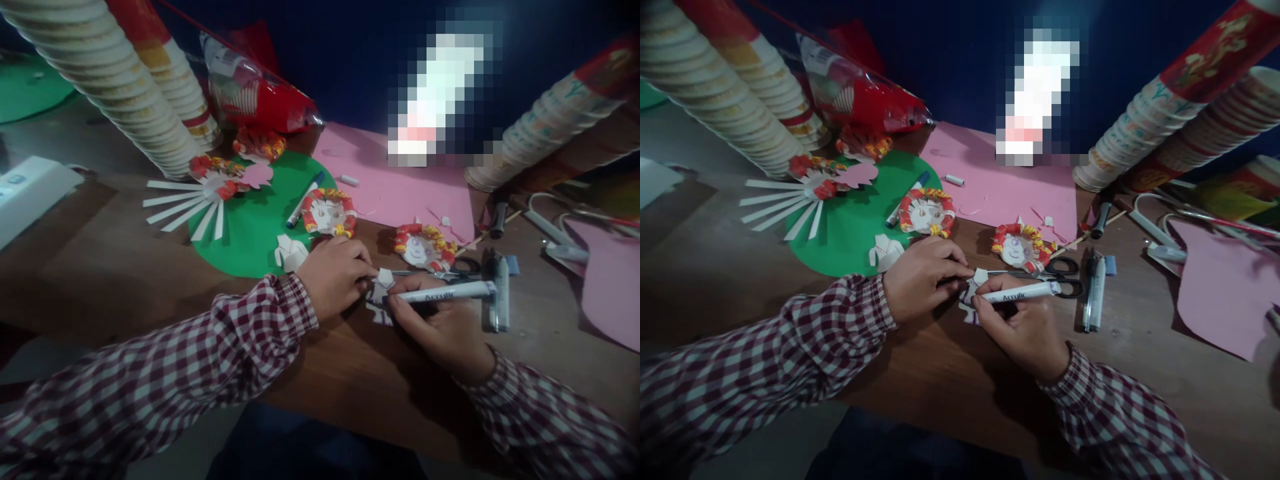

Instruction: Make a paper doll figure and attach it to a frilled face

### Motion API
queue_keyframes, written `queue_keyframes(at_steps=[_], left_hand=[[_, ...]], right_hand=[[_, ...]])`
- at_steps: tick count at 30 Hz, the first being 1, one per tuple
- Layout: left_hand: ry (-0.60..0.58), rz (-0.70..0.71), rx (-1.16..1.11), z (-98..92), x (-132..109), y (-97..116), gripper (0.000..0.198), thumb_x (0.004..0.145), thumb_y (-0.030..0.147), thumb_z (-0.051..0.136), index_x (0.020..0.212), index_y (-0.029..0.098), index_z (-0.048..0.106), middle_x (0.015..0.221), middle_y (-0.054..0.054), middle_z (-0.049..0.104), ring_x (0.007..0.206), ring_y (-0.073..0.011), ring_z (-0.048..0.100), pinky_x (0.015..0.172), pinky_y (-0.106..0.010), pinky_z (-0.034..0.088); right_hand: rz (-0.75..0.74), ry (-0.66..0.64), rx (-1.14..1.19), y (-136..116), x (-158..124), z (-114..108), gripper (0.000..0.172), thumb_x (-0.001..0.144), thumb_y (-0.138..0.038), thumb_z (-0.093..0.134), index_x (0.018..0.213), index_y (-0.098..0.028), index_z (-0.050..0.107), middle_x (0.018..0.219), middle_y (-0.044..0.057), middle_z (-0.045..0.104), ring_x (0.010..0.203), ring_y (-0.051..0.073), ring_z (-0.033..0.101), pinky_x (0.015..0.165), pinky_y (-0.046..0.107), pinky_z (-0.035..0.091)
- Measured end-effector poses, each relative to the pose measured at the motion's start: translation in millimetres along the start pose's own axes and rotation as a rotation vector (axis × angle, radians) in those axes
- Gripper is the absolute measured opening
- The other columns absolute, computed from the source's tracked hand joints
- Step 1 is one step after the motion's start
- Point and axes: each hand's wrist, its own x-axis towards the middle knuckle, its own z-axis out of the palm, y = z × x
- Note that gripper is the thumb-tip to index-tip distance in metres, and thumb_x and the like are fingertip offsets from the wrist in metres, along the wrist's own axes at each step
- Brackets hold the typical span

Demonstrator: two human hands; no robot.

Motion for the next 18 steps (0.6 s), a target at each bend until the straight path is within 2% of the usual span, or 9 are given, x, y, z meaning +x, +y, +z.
queue_keyframes(at_steps=[6,18], left_hand=[[0.0,-0.01,0.002,0.3,0.1,0.7,0.017,0.078,0.019,0.061,0.092,0.02,0.07,0.094,-0.003,0.062,0.089,-0.0187,0.053,0.082,-0.035,0.041],[0.009,0.0,-0.004,0.5,0.8,0.3,0.017,0.079,0.019,0.06,0.092,0.021,0.07,0.094,-0.004,0.063,0.089,-0.019,0.053,0.082,-0.036,0.042]], right_hand=[[-0.011,0.051,-0.021,2.8,-0.1,0.9,0.003,0.079,-0.019,0.061,0.076,-0.02,0.062,0.062,-0.002,0.065,0.054,0.012,0.058,0.051,0.02,0.046],[0.023,0.015,0.002,2.0,-0.1,0.0,0.005,0.079,-0.021,0.06,0.076,-0.019,0.063,0.064,0.0,0.066,0.055,0.013,0.06,0.051,0.022,0.048]])
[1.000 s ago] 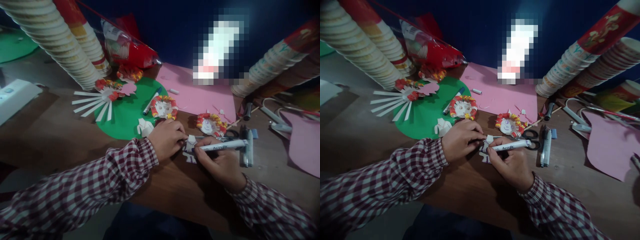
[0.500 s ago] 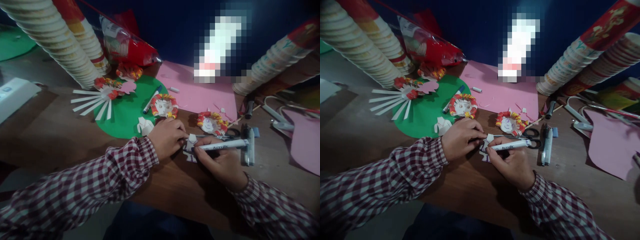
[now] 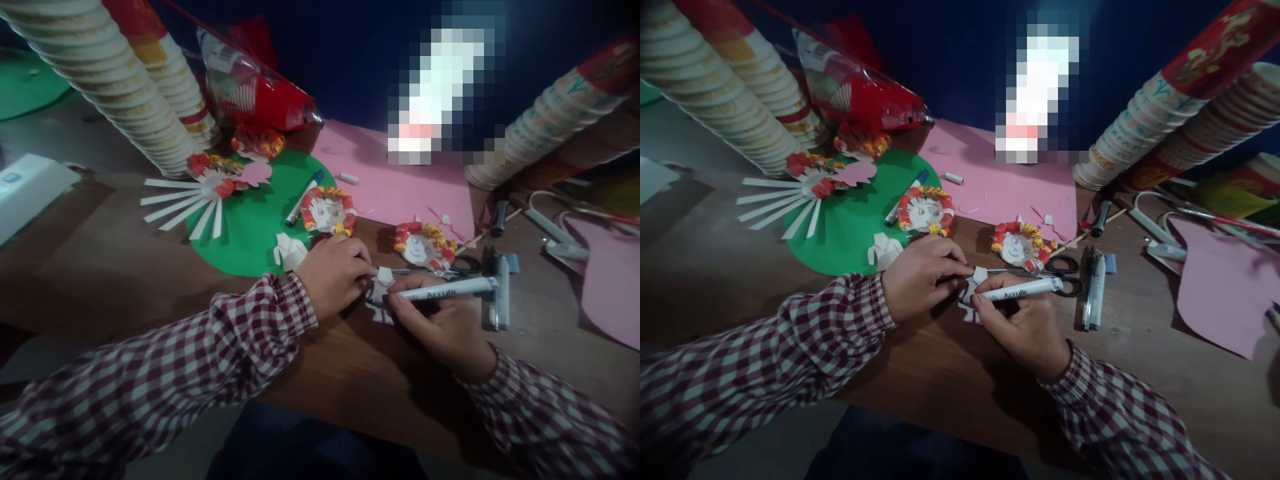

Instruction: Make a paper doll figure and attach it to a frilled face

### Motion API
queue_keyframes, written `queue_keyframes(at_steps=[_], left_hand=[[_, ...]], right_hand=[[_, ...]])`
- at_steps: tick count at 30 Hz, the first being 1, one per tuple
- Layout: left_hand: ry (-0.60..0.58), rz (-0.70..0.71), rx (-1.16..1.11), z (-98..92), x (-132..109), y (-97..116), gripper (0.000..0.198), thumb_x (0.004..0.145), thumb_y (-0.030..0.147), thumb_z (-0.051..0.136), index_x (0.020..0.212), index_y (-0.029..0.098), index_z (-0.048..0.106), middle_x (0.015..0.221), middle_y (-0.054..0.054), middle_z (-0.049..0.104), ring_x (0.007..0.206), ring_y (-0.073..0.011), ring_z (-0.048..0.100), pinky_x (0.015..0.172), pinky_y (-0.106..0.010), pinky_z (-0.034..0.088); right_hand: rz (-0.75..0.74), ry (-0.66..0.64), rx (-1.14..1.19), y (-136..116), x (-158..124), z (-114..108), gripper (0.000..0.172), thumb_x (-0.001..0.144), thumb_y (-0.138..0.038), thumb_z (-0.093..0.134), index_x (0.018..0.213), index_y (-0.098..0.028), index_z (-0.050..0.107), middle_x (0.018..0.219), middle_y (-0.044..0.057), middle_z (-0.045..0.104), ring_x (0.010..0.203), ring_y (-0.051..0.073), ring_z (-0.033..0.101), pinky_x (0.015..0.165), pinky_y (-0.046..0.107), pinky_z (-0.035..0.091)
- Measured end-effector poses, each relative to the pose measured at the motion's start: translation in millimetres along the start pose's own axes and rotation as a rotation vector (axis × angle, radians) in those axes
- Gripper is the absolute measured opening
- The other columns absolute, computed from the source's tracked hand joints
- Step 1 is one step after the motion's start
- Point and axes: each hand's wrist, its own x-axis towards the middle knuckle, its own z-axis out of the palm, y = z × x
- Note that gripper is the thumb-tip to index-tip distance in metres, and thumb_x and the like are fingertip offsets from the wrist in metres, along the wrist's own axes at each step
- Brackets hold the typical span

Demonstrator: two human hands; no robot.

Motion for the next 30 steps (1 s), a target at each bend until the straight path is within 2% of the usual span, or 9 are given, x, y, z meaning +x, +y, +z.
queue_keyframes(at_steps=[30], left_hand=[[0.002,0.0,0.012,0.6,0.1,-0.6,0.016,0.078,0.018,0.06,0.091,0.021,0.07,0.093,-0.004,0.063,0.089,-0.0185,0.053,0.082,-0.036,0.041]], right_hand=[[0.015,-0.016,-0.02,-0.4,0.7,-0.4,0.006,0.079,-0.023,0.061,0.076,-0.02,0.064,0.064,0.001,0.067,0.055,0.014,0.061,0.049,0.023,0.048]])
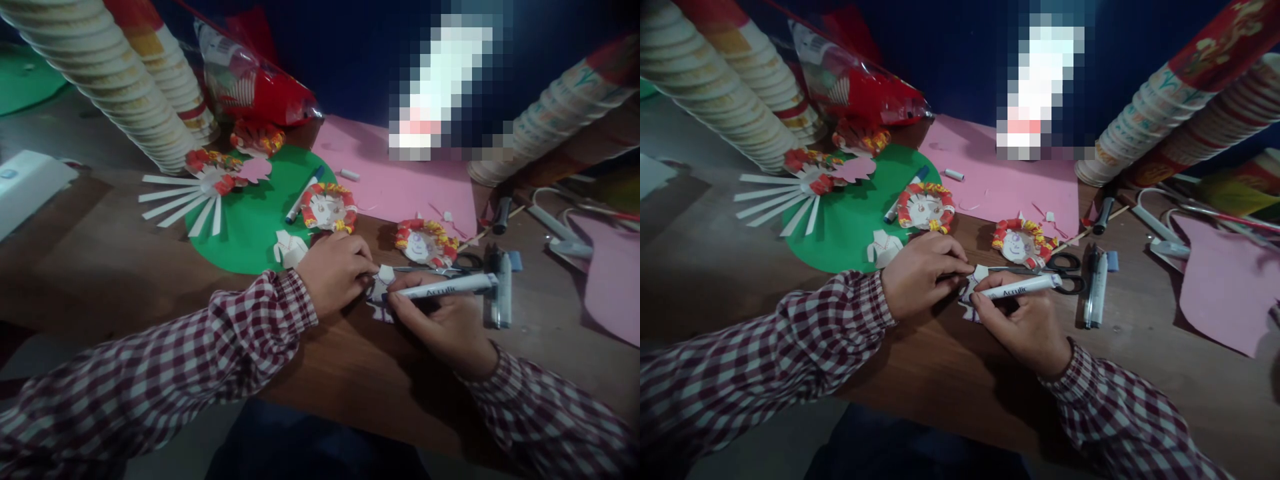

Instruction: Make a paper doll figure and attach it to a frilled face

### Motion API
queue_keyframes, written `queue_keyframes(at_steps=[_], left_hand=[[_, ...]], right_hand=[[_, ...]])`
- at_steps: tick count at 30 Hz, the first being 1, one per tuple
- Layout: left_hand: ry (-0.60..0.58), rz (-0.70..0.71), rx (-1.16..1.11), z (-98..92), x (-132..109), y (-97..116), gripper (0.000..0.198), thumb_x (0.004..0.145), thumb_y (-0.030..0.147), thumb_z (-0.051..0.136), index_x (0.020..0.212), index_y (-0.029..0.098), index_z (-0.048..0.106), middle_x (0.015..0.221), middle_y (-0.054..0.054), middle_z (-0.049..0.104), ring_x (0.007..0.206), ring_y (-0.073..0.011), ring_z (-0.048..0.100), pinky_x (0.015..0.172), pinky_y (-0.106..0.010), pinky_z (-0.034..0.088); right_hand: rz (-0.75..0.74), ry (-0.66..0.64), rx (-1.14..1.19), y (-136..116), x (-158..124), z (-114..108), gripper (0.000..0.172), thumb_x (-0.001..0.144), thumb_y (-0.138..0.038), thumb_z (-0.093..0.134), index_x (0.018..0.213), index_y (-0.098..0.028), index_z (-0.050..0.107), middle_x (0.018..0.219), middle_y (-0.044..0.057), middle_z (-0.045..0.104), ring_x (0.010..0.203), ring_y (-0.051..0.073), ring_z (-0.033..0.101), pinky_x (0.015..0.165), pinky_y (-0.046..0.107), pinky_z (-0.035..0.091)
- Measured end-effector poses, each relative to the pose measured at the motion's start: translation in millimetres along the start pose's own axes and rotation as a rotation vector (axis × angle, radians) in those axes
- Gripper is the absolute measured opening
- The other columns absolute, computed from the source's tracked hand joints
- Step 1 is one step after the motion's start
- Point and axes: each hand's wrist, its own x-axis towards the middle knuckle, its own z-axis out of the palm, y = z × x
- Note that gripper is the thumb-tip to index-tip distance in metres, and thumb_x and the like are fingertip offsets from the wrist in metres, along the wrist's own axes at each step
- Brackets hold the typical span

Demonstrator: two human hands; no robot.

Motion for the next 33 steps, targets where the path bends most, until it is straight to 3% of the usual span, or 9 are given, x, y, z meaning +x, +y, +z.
queue_keyframes(at_steps=[33], left_hand=[[0.007,0.01,0.004,0.3,0.2,0.6,0.016,0.079,0.018,0.06,0.09,0.02,0.07,0.093,-0.004,0.063,0.088,-0.0186,0.053,0.081,-0.035,0.041]], right_hand=[[0.006,-0.045,0.04,-4.0,1.3,-1.3,0.007,0.079,-0.019,0.059,0.073,-0.019,0.062,0.06,-0.001,0.064,0.051,0.012,0.057,0.046,0.021,0.045]])
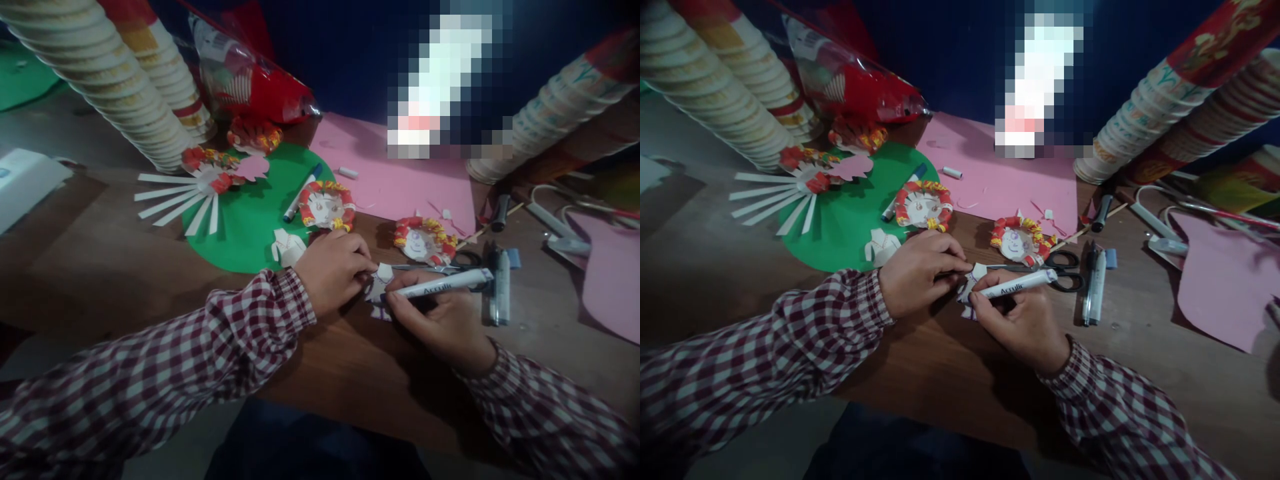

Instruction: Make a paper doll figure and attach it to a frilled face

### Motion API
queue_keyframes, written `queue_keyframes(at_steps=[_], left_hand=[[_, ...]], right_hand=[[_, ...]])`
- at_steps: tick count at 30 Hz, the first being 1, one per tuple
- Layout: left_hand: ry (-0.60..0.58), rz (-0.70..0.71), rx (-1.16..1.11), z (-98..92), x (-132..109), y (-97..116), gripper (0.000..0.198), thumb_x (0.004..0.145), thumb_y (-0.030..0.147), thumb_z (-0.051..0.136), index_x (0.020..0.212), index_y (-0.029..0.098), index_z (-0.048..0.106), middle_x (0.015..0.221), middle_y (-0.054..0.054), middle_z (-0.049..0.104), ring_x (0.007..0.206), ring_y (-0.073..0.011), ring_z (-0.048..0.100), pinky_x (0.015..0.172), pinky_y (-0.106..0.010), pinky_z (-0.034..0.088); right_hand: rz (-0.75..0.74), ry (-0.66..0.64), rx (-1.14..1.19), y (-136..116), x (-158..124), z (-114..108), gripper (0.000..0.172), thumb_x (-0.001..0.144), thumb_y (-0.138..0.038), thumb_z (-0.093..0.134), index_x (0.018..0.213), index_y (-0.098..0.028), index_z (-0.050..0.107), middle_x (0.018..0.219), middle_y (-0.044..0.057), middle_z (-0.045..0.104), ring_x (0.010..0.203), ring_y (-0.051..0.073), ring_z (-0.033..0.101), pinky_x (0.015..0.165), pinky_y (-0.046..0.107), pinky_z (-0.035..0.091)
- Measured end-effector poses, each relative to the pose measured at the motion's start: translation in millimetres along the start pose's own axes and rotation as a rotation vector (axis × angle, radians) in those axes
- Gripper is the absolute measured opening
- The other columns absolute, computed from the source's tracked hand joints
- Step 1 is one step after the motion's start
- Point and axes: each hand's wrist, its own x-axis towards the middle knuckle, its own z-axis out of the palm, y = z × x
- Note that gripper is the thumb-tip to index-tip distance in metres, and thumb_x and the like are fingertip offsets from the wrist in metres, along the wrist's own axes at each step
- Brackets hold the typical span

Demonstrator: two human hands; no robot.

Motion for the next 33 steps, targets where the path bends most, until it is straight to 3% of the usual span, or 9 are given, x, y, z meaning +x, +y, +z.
queue_keyframes(at_steps=[33], left_hand=[[0.005,-0.007,-0.013,-0.7,0.6,0.9,0.016,0.077,0.016,0.06,0.089,0.02,0.071,0.092,-0.004,0.064,0.087,-0.0183,0.054,0.08,-0.035,0.042]], right_hand=[[-0.01,-0.012,-0.012,2.0,1.1,-0.4,0.006,0.077,-0.017,0.058,0.073,-0.018,0.061,0.061,-0.002,0.063,0.053,0.012,0.056,0.049,0.02,0.043]])
